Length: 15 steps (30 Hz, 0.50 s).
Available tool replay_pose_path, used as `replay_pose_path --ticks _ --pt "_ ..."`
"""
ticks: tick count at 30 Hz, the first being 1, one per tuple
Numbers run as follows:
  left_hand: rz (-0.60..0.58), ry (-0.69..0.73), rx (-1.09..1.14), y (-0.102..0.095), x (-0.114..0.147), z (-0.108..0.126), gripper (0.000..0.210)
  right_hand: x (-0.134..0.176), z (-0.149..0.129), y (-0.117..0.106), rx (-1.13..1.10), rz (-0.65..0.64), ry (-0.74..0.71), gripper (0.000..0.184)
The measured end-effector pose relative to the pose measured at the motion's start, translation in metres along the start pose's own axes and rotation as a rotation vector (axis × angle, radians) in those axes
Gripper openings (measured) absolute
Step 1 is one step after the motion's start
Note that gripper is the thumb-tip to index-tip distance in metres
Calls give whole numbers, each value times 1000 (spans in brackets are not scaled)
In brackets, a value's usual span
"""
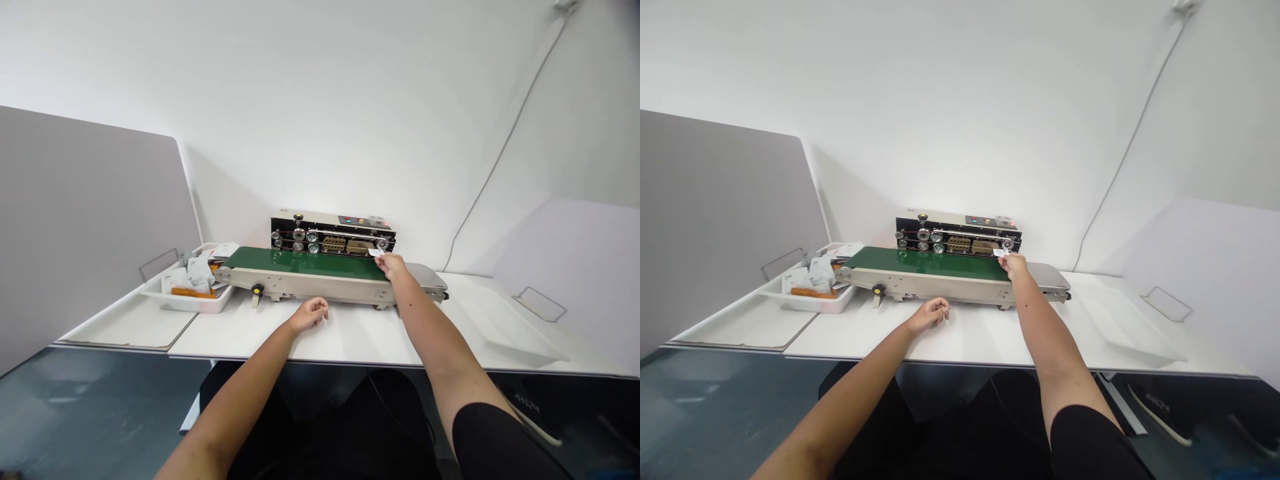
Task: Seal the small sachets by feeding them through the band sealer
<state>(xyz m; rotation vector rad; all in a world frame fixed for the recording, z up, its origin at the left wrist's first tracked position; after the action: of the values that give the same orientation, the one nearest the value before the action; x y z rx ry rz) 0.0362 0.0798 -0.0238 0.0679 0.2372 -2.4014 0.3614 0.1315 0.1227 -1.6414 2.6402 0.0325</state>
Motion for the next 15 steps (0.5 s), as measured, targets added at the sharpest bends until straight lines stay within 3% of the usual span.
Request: replay_pose_path --ticks 4,7,9,12,15 --pt "42 13 -42 -4 1 5 32 29 -21 1 172 41 -189 36" --pt "122 35 -70 -13 2 8 32 79 -15 16 336 8 -381 37" --pt "190 49 -85 -21 2 10 33 120 8 44 468 -136 -483 34" --pt "273 67 -112 -30 6 12 34 177 60 100 679 -450 -552 18" --pt "324 79 -151 -35 12 16 34 201 101 135 859 -609 -537 29"
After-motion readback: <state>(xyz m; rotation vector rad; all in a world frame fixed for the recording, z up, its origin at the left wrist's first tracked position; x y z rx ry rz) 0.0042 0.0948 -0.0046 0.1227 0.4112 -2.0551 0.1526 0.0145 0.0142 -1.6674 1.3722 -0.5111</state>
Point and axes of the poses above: each hand's wrist, its own x-axis away from the middle knuckle, its own y-axis out of the palm, z = x × y, the point moved 8 cm from there along -x, towards the middle knuckle, and after that the axes turned 11 degrees about -z, right-handed, at the moved point
